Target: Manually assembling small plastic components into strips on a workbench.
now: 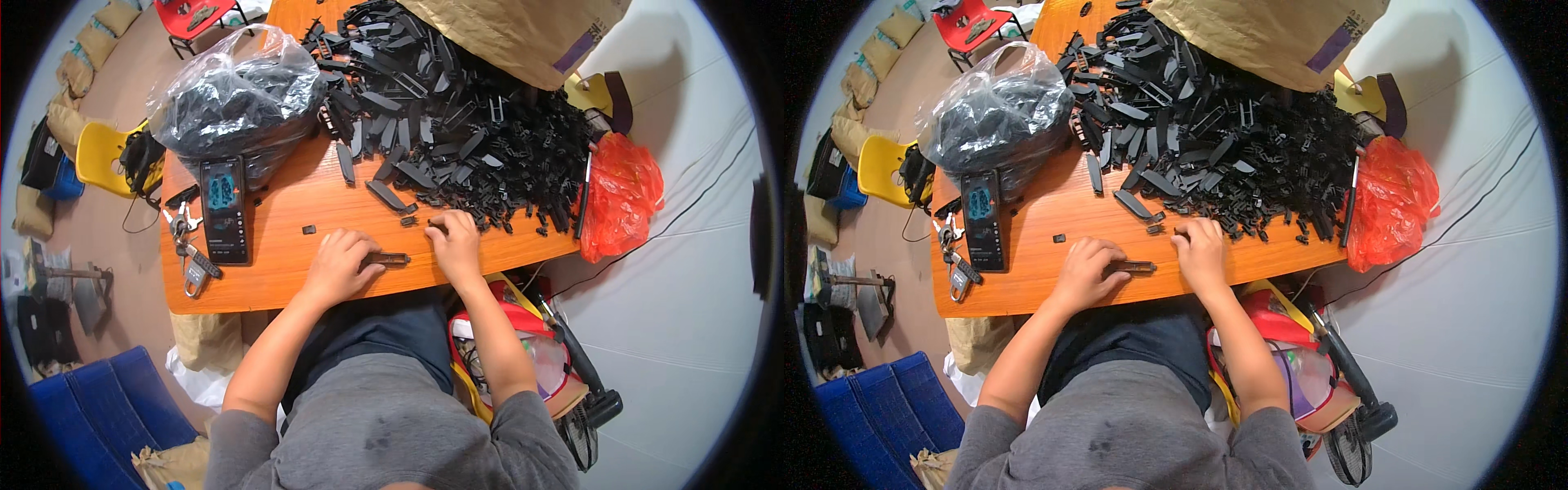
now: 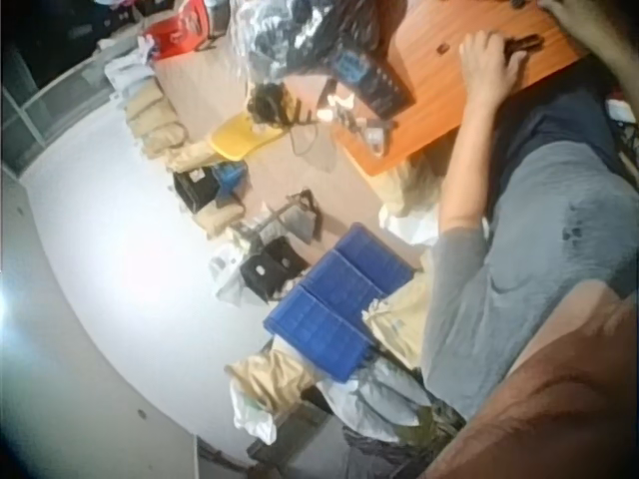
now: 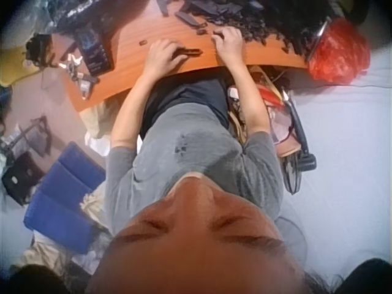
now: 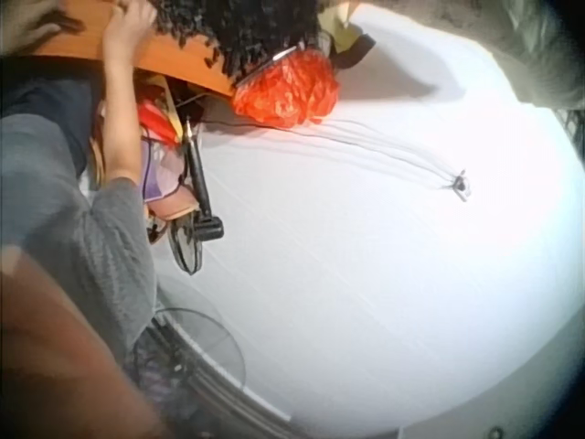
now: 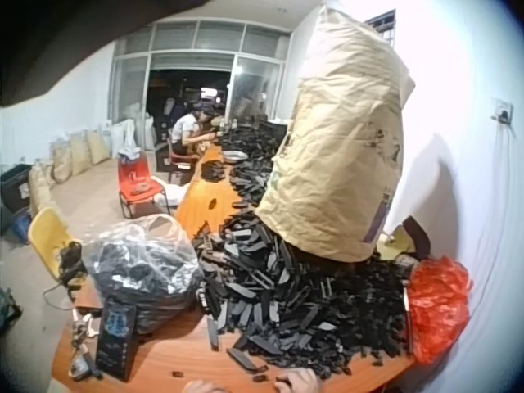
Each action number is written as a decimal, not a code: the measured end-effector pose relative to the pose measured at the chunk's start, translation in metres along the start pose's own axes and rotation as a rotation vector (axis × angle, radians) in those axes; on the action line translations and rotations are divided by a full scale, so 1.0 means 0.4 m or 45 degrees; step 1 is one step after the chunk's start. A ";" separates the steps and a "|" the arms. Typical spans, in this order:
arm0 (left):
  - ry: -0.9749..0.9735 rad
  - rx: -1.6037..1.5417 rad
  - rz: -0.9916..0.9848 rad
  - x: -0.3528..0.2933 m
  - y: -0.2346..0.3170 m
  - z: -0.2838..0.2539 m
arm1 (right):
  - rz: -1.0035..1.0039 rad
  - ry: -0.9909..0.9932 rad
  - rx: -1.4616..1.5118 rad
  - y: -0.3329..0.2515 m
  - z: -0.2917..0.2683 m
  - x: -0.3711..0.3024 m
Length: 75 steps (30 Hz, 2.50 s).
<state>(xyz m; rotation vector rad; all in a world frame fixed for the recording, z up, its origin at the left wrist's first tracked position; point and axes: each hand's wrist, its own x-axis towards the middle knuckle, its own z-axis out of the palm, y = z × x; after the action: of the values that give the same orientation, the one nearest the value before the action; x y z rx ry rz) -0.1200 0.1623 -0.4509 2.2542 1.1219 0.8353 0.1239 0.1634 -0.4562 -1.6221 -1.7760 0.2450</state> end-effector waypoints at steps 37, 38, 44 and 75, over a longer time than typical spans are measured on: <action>0.054 0.020 0.021 0.000 0.004 -0.004 | 0.121 -0.056 -0.098 0.012 -0.083 0.011; 0.037 0.028 0.001 0.000 0.004 -0.003 | 0.136 -0.078 -0.083 0.000 -0.072 0.001; 0.017 0.012 0.005 -0.001 -0.001 0.004 | -0.090 -0.013 -0.044 -0.026 -0.013 0.001; 0.066 0.047 0.015 -0.012 -0.010 0.002 | -0.423 -0.473 -0.016 -0.157 -0.045 -0.048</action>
<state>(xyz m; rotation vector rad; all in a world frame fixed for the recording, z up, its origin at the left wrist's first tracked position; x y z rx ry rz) -0.1237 0.1604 -0.4557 2.2830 1.1577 0.8894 0.0842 0.1277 -0.4141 -1.3209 -2.2975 0.3984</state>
